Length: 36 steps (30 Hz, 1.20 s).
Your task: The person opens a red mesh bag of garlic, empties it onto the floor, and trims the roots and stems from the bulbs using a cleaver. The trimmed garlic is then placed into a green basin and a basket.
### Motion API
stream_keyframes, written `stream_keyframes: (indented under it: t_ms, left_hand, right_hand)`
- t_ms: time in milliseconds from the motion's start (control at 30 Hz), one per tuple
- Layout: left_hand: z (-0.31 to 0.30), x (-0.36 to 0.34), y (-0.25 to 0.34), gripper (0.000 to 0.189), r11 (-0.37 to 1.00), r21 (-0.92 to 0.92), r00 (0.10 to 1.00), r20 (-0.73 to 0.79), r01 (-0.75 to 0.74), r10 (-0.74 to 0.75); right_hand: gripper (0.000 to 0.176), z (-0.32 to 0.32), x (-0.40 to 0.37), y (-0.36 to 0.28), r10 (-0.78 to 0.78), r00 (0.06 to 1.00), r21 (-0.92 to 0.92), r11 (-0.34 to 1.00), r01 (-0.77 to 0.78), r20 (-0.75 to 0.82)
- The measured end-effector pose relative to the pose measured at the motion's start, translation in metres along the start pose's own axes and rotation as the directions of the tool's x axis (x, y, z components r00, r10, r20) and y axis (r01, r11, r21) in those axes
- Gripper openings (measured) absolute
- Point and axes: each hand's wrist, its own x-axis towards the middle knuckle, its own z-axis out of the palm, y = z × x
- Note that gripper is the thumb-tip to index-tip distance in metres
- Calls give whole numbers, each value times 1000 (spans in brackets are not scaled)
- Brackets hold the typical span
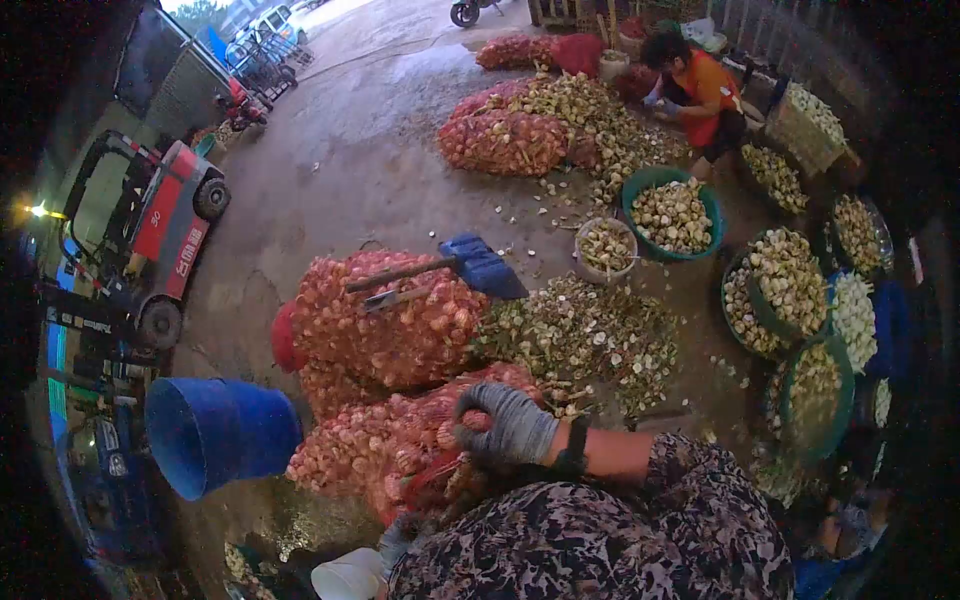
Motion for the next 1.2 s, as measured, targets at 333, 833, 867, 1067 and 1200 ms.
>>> stream_keyframes:
  t_ms: [333,833,867,1067,1200]
  left_hand:
    - [40,-12,27,30,991,81,994,-19,-108,110]
    - [23,45,57,16,990,128,991,-126,62,-46]
    - [20,50,54,15,987,156,993,-117,39,-21]
    - [1,81,64,14,991,101,992,-103,89,-79]
    - [-18,123,48,17,998,-55,989,-147,2,-10]
  right_hand:
    - [19,-51,-6,-36,-33,999,-120,992,37,37]
    - [36,-26,33,90,-36,905,-318,930,185,423]
    - [31,-18,30,103,154,866,-300,954,-5,475]
    - [26,28,30,176,-174,920,-533,771,350,351]
    - [25,31,49,173,219,962,-212,960,-182,165]
